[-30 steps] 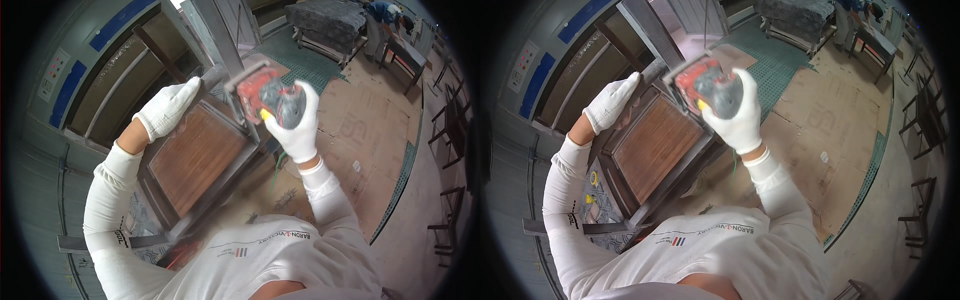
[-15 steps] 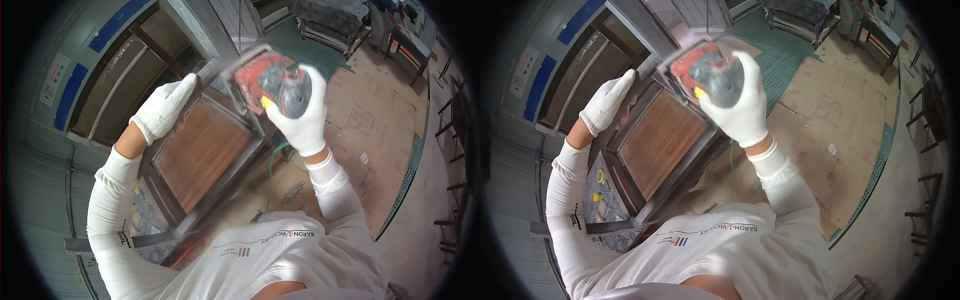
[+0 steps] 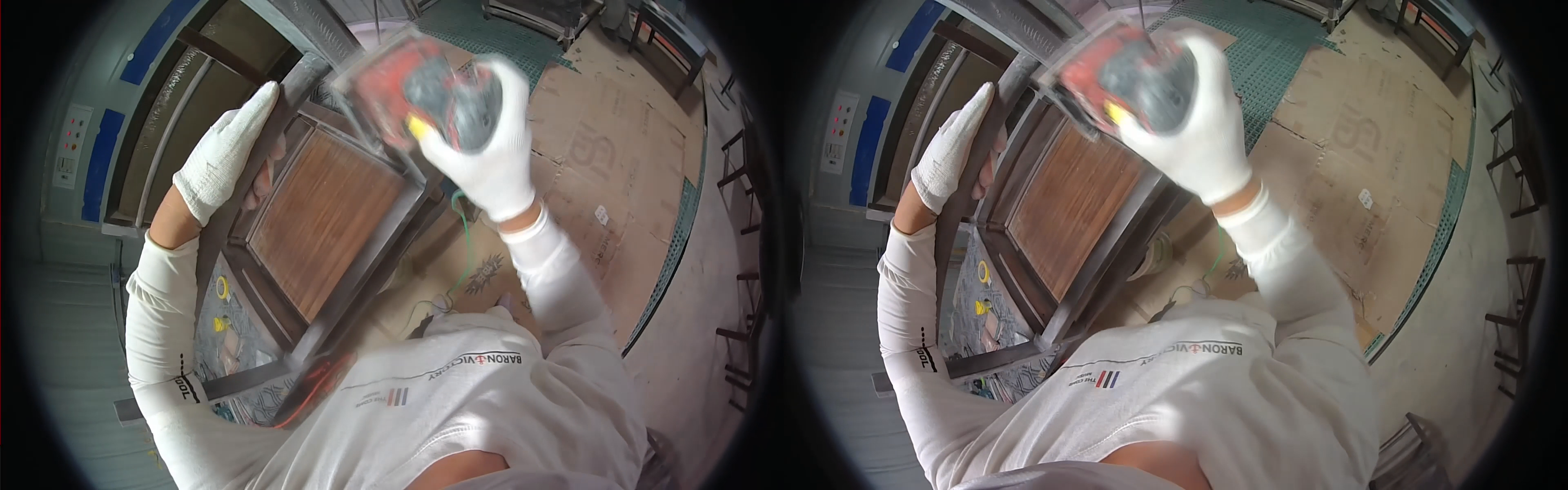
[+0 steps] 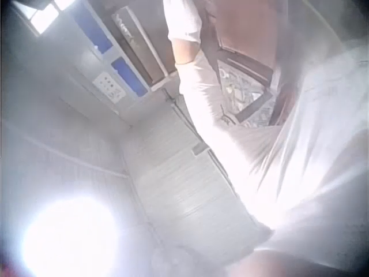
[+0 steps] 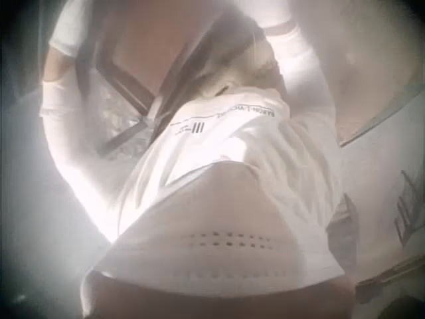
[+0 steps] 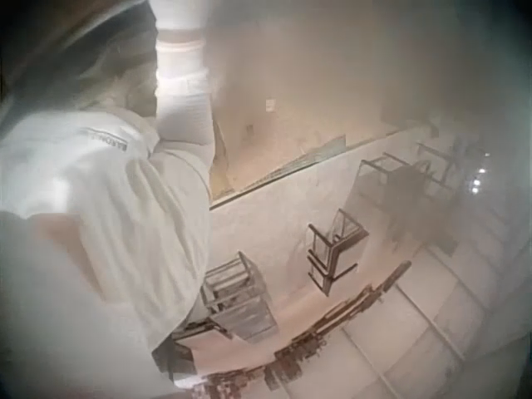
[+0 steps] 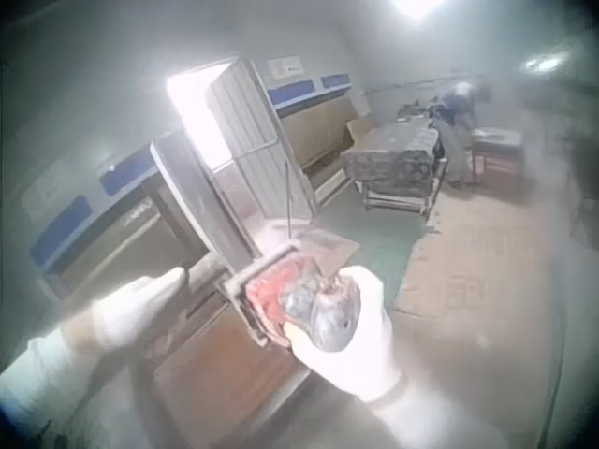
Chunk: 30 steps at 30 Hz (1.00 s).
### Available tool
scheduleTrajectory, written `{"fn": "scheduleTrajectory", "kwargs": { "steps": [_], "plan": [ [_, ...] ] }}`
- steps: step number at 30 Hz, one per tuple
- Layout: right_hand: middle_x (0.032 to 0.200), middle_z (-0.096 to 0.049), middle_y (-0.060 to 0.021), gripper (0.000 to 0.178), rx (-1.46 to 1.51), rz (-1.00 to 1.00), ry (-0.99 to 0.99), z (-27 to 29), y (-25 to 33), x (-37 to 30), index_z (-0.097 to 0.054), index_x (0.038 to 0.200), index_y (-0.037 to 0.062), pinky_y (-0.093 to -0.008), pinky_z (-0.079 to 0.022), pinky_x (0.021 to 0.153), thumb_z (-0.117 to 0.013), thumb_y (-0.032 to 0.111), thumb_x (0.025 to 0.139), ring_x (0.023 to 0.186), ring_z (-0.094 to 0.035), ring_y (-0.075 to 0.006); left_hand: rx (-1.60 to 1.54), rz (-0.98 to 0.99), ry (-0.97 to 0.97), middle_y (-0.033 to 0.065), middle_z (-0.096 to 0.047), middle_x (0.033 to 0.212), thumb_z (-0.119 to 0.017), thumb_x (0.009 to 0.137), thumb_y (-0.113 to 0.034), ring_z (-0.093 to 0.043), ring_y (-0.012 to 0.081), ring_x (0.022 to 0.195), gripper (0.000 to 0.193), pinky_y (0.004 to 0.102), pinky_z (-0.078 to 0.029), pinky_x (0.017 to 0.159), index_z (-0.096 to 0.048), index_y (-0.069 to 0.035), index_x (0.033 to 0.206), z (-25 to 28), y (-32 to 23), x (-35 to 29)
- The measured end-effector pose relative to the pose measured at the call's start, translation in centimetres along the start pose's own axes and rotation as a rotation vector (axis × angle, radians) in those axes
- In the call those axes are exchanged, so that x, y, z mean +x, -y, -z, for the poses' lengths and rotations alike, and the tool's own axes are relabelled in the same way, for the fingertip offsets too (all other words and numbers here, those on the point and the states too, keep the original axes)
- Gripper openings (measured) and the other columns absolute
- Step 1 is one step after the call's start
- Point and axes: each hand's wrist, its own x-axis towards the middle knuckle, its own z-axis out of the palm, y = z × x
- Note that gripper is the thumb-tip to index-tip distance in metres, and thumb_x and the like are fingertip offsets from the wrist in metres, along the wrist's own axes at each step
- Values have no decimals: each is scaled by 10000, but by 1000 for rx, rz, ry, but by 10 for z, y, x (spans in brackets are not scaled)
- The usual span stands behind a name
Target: The person sands the legs and frame of a wooden chair using a handheld power sander, moving the sander along the surfaces of the wood while holding the chair steady.
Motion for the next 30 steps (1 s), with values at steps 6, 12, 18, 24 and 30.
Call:
{"fn": "scheduleTrajectory", "kwargs": {
  "steps": [6,12,18,24,30],
  "plan": [
    [1149,-579,-171,808,-92,-376,5,14,-34,-98,-447,1308,42,-391,-533,876,-889,218,654,1034,-617,-309,-13,-34,-1,51,-523,437,-408,990,-653,-498,134,323,691,239,-424,347,-595,-53,704,-8,-7,8],
    [1162,-559,-162,786,17,-37,-34,1,7,-9,-453,1302,22,-390,-549,845,-873,174,655,1016,-619,-343,55,-40,-56,45,-516,433,-385,981,-681,-488,134,323,711,233,-412,352,-610,-60,718,-6,-1,1],
    [1167,-592,-182,807,3,-455,-16,9,-28,-113,-455,1300,40,-410,-545,885,-896,210,644,1046,-631,-322,30,-54,-75,17,-504,429,-396,1030,-580,-445,96,298,614,205,-366,306,-586,-75,736,-10,-9,-1],
    [1149,-584,-164,768,-71,-193,-10,7,-9,-67,-480,1280,39,-400,-549,852,-881,214,649,1019,-638,-325,-16,-62,-64,21,-518,438,-439,973,-669,-478,103,315,671,212,-397,328,-619,-66,738,-6,3,6],
    [1173,-566,-156,794,-36,-80,-46,-4,-7,-47,-452,1297,31,-387,-543,863,-887,209,658,1007,-633,-306,-18,-53,-84,-1,-495,418,-430,1007,-606,-457,76,299,604,180,-366,304,-606,-92,743,-3,7,0]
  ]
}}
